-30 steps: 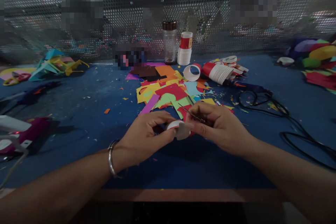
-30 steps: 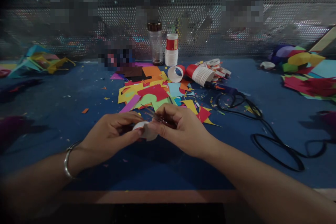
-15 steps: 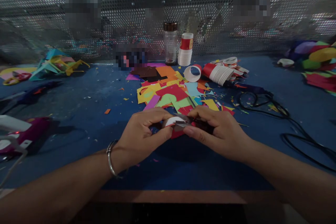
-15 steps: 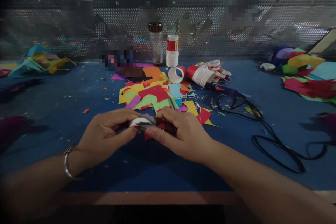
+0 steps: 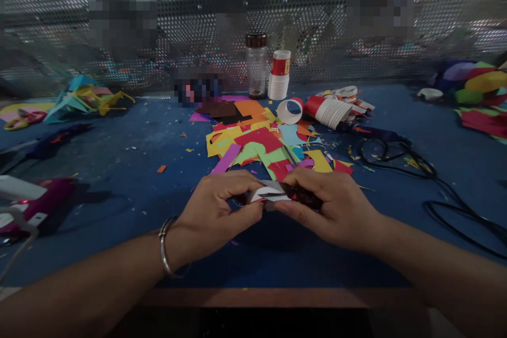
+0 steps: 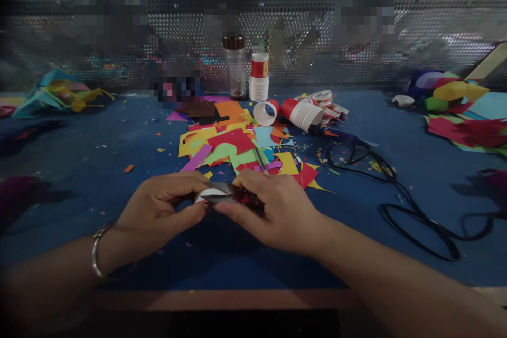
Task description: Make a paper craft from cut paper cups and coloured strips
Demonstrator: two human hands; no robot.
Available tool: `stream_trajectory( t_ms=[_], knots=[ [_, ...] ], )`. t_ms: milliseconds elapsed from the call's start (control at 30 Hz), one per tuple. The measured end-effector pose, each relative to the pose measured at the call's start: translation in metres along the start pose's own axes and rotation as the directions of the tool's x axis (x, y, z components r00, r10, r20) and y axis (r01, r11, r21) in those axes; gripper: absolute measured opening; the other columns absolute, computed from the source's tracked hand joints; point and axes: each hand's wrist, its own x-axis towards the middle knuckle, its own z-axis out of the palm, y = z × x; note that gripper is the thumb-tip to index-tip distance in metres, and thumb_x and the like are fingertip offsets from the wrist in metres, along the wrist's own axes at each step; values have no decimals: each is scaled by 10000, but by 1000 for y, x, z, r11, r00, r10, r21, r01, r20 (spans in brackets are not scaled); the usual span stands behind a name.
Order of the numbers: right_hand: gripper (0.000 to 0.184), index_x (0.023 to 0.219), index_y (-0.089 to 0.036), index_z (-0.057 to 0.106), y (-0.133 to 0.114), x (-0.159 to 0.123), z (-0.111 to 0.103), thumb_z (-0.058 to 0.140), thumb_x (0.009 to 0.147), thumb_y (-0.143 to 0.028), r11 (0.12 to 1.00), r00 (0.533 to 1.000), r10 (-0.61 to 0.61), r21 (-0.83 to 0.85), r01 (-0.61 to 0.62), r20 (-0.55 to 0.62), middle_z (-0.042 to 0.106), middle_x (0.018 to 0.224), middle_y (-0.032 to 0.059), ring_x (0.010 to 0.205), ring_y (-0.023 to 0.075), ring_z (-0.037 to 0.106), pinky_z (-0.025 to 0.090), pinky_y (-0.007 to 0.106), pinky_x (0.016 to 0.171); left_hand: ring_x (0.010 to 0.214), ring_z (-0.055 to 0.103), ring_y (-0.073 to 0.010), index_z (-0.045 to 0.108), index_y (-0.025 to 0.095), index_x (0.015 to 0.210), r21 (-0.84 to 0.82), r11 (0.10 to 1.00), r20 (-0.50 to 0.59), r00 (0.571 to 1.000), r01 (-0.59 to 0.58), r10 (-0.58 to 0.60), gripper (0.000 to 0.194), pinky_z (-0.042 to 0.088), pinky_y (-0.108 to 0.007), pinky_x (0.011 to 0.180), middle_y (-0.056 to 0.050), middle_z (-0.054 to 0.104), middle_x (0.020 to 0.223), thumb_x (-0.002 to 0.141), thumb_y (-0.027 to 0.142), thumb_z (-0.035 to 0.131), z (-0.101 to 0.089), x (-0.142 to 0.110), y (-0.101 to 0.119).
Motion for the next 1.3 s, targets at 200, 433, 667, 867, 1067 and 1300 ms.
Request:
stream_trajectory(
  t_ms=[200,433,667,867,1067,1300],
  knots=[
    [361,799,-120,632,0,-1,0,591,1002,-416,1000,1000,-17,-25,17,-9,531,581,-44,485,53,443,300,183,467,607,509,-71,708,154,730,45,998,15,999,48,-49,166,402,-179,582,40,626,662,830,146,576,-1,0,0],
    [366,775,-127,620,1,-1,2,565,1018,-395,998,1000,-22,-63,21,-14,518,577,-44,482,56,443,289,190,468,569,452,-62,678,159,671,-27,990,46,989,140,-139,175,359,-166,530,57,545,602,803,171,563,-2,2,0],
    [357,763,-150,588,3,-2,5,573,1013,-404,998,1000,3,-58,-2,8,507,570,-55,480,57,442,273,196,472,551,421,-67,650,160,645,-129,959,94,966,253,-242,164,340,-169,490,55,520,584,778,225,579,-1,3,-3],
    [367,739,-171,561,3,-1,4,568,1013,-415,999,999,33,-43,-32,27,485,562,-61,468,58,423,266,198,467,544,412,-73,666,160,669,-152,934,120,944,323,-307,162,326,-179,479,46,520,588,779,260,604,0,5,-4],
    [374,740,-176,572,3,-2,2,559,1012,-432,997,995,78,-19,-77,54,481,574,-56,477,64,427,277,206,477,548,420,-77,691,164,696,-157,930,133,941,331,-312,150,321,-185,482,37,556,603,788,263,626,0,6,-5],
    [364,747,-160,600,3,-1,4,551,1021,-396,996,994,88,8,-89,59,511,577,-51,488,58,435,285,205,488,559,412,-80,678,157,678,-160,922,139,933,353,-333,204,323,-191,494,37,530,587,812,307,645,2,7,-7]
  ],
)
